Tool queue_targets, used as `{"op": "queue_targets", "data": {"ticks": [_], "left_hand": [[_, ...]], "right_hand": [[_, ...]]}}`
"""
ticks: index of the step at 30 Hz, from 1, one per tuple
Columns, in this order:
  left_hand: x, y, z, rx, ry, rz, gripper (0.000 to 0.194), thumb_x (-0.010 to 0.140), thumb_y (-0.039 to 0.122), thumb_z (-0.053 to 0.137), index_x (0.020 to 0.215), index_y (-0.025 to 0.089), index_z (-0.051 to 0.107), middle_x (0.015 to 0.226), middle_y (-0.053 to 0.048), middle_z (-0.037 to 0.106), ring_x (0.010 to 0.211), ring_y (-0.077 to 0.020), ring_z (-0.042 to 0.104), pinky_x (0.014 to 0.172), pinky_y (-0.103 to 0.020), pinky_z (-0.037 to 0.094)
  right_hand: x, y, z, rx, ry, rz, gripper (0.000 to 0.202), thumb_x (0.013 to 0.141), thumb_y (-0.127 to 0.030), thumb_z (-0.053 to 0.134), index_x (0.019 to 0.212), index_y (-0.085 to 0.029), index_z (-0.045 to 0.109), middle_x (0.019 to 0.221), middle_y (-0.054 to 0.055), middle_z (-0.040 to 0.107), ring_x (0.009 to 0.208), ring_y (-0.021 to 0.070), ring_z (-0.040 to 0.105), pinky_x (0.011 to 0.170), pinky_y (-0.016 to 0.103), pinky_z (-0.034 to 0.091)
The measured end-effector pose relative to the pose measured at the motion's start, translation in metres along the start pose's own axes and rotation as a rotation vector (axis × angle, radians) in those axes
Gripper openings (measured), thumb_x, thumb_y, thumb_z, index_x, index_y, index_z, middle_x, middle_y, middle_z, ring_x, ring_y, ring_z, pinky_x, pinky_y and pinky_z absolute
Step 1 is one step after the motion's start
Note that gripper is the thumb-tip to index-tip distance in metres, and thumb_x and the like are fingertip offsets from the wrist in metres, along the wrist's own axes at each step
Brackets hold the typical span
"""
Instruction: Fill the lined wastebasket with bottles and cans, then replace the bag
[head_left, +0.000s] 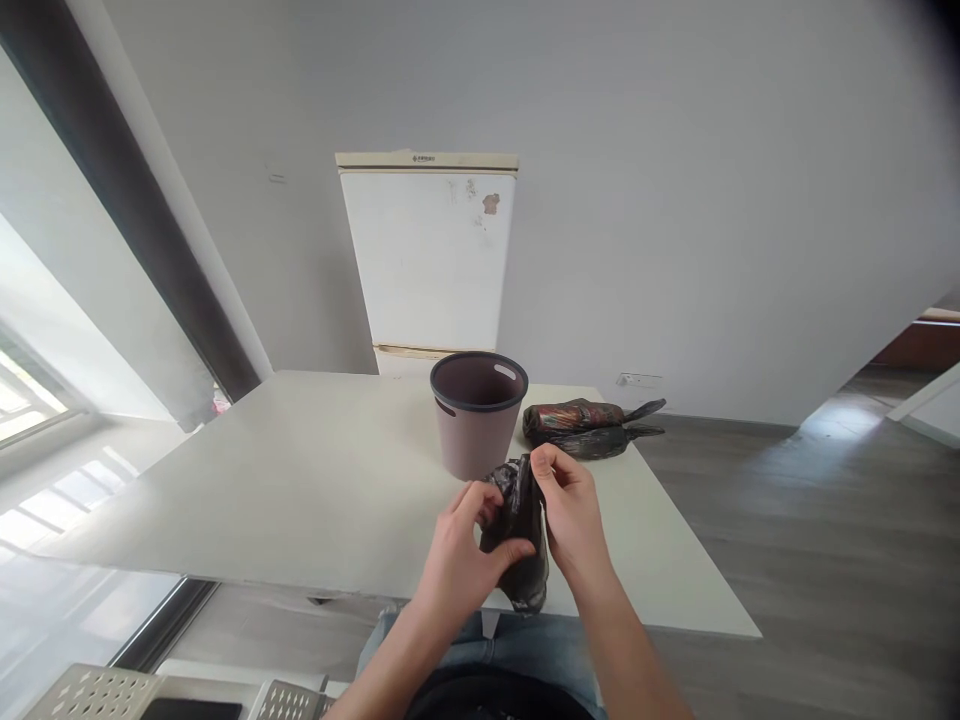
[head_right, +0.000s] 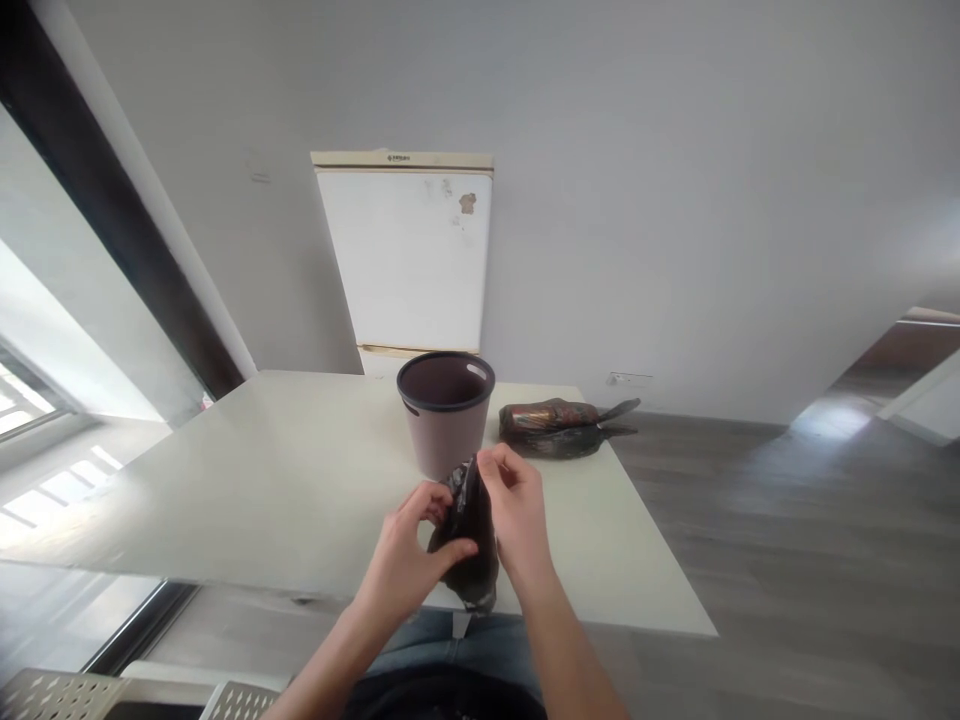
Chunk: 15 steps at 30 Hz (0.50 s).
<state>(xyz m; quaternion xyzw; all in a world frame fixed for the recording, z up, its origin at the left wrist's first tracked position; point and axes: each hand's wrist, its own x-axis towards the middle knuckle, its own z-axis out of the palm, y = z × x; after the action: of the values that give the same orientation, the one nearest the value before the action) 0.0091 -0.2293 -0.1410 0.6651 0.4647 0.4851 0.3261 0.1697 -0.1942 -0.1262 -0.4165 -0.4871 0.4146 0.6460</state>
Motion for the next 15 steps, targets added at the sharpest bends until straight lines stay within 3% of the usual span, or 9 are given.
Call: {"op": "queue_targets", "data": {"ticks": [2, 4, 5, 8, 11, 15], "left_hand": [[0.0, -0.004, 0.005, -0.041, 0.014, -0.057, 0.012, 0.088, 0.032, 0.072, 0.088, 0.023, 0.065, 0.08, 0.0, 0.067, 0.076, -0.017, 0.061, 0.073, -0.026, 0.048], [0.001, -0.007, 0.003, -0.12, 0.03, -0.115, 0.021, 0.096, 0.039, 0.063, 0.085, 0.021, 0.065, 0.074, 0.0, 0.064, 0.069, -0.0154, 0.058, 0.066, -0.024, 0.045], [0.002, -0.008, 0.001, -0.156, 0.047, -0.134, 0.026, 0.097, 0.043, 0.061, 0.085, 0.021, 0.065, 0.073, 0.0, 0.063, 0.067, -0.015, 0.056, 0.063, -0.024, 0.043], [0.006, -0.008, -0.009, -0.223, 0.101, -0.145, 0.035, 0.099, 0.051, 0.058, 0.084, 0.02, 0.063, 0.072, 0.0, 0.059, 0.067, -0.0147, 0.052, 0.062, -0.023, 0.041], [0.008, -0.01, -0.017, -0.241, 0.125, -0.129, 0.039, 0.1, 0.054, 0.057, 0.082, 0.019, 0.061, 0.074, 0.0, 0.057, 0.07, -0.0151, 0.051, 0.064, -0.024, 0.042], [0.012, -0.021, -0.028, -0.116, 0.249, -0.113, 0.037, 0.102, 0.052, 0.054, 0.082, 0.02, 0.06, 0.071, 0.001, 0.052, 0.066, -0.014, 0.046, 0.062, -0.023, 0.037]], "right_hand": [[-0.003, 0.0, 0.0, 0.08, -0.015, 0.042, 0.034, 0.087, -0.054, 0.078, 0.097, -0.026, 0.062, 0.09, -0.001, 0.056, 0.077, 0.015, 0.053, 0.067, 0.027, 0.045], [-0.006, 0.0, -0.002, 0.091, -0.086, 0.091, 0.059, 0.075, -0.048, 0.09, 0.123, -0.033, 0.06, 0.114, 0.002, 0.061, 0.09, 0.0183, 0.062, 0.075, 0.03, 0.053], [-0.008, 0.0, -0.003, 0.068, -0.148, 0.12, 0.067, 0.071, -0.044, 0.094, 0.127, -0.034, 0.059, 0.12, 0.003, 0.062, 0.093, 0.0199, 0.064, 0.078, 0.032, 0.055], [-0.012, 0.002, -0.006, 0.007, -0.275, 0.183, 0.037, 0.078, -0.044, 0.088, 0.106, -0.025, 0.072, 0.099, 0.005, 0.07, 0.083, 0.0205, 0.065, 0.076, 0.034, 0.054], [-0.014, 0.003, -0.008, 0.071, -0.175, 0.156, 0.024, 0.082, -0.043, 0.085, 0.087, -0.021, 0.075, 0.082, 0.003, 0.068, 0.075, 0.0182, 0.062, 0.073, 0.033, 0.051], [-0.017, -0.006, -0.01, 0.209, -0.06, 0.207, 0.026, 0.08, -0.042, 0.086, 0.088, -0.024, 0.07, 0.082, 0.0, 0.063, 0.068, 0.0147, 0.057, 0.065, 0.029, 0.049]]}}
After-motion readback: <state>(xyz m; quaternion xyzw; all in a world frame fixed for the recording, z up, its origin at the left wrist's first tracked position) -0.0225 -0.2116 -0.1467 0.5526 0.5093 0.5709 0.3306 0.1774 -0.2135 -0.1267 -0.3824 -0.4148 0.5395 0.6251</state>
